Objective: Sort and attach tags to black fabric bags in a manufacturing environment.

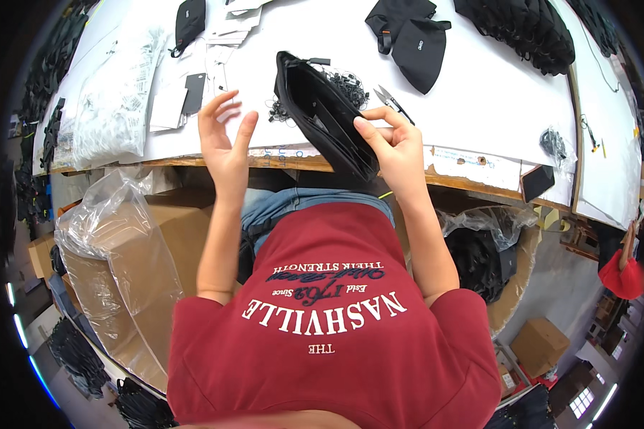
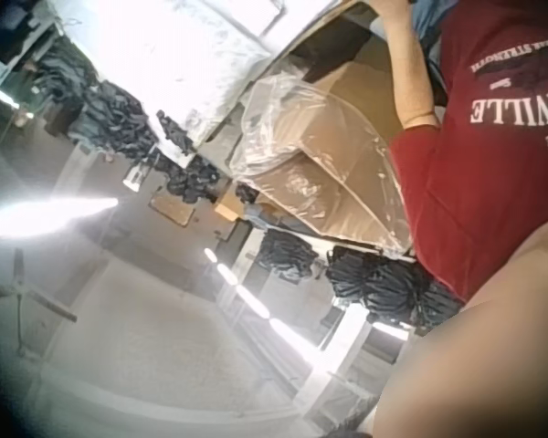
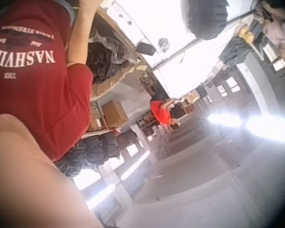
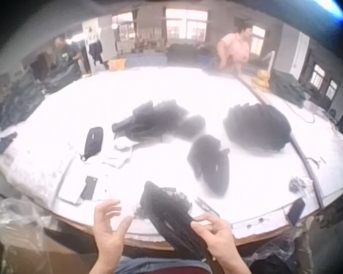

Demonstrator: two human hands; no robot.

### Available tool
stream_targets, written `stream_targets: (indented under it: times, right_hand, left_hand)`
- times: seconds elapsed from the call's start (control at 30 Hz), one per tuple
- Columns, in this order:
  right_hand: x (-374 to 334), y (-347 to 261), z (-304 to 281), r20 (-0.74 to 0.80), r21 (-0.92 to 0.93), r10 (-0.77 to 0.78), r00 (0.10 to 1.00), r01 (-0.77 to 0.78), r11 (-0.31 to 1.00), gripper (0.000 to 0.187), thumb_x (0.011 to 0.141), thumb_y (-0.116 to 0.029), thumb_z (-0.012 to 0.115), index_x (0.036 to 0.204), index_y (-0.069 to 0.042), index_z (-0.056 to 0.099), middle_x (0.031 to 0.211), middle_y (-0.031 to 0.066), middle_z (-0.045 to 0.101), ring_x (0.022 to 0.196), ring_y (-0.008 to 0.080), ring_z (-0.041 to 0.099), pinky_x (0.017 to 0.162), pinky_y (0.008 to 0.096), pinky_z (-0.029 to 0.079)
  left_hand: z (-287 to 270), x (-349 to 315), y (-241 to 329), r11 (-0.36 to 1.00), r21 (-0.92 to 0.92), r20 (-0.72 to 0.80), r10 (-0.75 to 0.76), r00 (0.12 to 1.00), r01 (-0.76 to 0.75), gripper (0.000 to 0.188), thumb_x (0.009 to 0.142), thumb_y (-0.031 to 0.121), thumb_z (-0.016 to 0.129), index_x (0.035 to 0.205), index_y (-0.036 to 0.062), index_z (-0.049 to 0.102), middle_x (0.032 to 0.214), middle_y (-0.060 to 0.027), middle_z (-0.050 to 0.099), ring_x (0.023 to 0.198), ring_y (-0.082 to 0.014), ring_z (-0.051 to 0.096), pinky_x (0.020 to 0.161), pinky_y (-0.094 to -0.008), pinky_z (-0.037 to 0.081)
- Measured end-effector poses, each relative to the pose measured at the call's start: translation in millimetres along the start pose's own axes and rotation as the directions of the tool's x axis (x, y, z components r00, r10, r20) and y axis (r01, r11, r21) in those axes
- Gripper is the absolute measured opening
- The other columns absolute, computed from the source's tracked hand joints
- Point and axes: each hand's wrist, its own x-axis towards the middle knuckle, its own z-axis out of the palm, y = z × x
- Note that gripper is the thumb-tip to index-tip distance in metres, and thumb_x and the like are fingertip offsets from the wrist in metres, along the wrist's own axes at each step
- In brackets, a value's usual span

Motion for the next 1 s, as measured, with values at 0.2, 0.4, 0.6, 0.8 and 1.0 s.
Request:
stream_targets:
  times: [0.2, 0.4, 0.6, 0.8, 1.0]
  right_hand:
    - [-8, 6, 19, 0.222, 0.069, 0.056, 0.973, -0.073, 0.995, 0.017, 0.091, -0.01, 0.062, 0.105, 0.0, 0.057, 0.061, 0.006, 0.064, 0.051, 0.007, 0.057, 0.046, 0.0204, 0.043]
    - [-7, -1, 26, 0.234, -0.338, -0.051, 0.971, 0.131, 0.932, 0.024, 0.084, -0.008, 0.067, 0.104, -0.001, 0.056, 0.046, -0.0035, 0.044, 0.046, 0.0014, 0.034, 0.046, 0.0217, 0.026]
    - [-9, -3, 34, 0.206, -0.431, -0.094, 0.974, 0.177, 0.885, 0.018, 0.088, -0.013, 0.066, 0.092, -0.002, 0.051, 0.045, -0.0053, 0.039, 0.046, 0.0004, 0.031, 0.045, 0.0222, 0.023]
    - [-26, 21, 43, 0.01, -0.136, -0.238, 0.971, 0.237, 0.962, 0.022, 0.097, -0.02, 0.056, 0.085, -0.005, 0.045, 0.047, -0.0082, 0.037, 0.047, -0.001, 0.026, 0.043, 0.0229, 0.016]
    - [-26, 28, 31, 0.119, -0.283, -0.167, 0.979, 0.194, 0.939, 0.022, 0.097, -0.019, 0.054, 0.083, -0.004, 0.048, 0.049, -0.002, 0.041, 0.048, 0.0018, 0.029, 0.044, 0.0241, 0.021]
  left_hand:
    - [26, -50, -2, 0.196, -0.706, 0.473, -0.584, 0.659, 0.68, 0.052, 0.087, 0.02, 0.069, 0.13, 0.0044, 0.044, 0.121, -0.0091, 0.057, 0.112, -0.0187, 0.055, 0.095, -0.0335, 0.046]
    - [30, -42, -1, 0.138, -0.763, 0.397, -0.672, 0.626, 0.632, 0.035, 0.085, 0.015, 0.071, 0.116, 0.0051, 0.057, 0.108, -0.005, 0.064, 0.098, -0.017, 0.062, 0.087, -0.0315, 0.051]
    - [26, -40, -1, 0.071, -0.826, 0.376, -0.67, 0.64, 0.559, 0.031, 0.086, 0.016, 0.069, 0.114, 0.0054, 0.059, 0.106, -0.0056, 0.066, 0.097, -0.0174, 0.063, 0.088, -0.0338, 0.051]
    - [17, -31, -7, -0.085, -0.858, 0.447, -0.611, 0.654, 0.507, 0.027, 0.091, 0.019, 0.063, 0.114, 0.0042, 0.061, 0.108, -0.0086, 0.067, 0.098, -0.0218, 0.064, 0.09, -0.038, 0.052]
    - [22, -29, 8, 0.243, -0.846, 0.21, -0.665, 0.716, 0.474, 0.03, 0.087, 0.005, 0.065, 0.116, 0.004, 0.059, 0.106, -0.0068, 0.066, 0.097, -0.0192, 0.064, 0.086, -0.0329, 0.053]
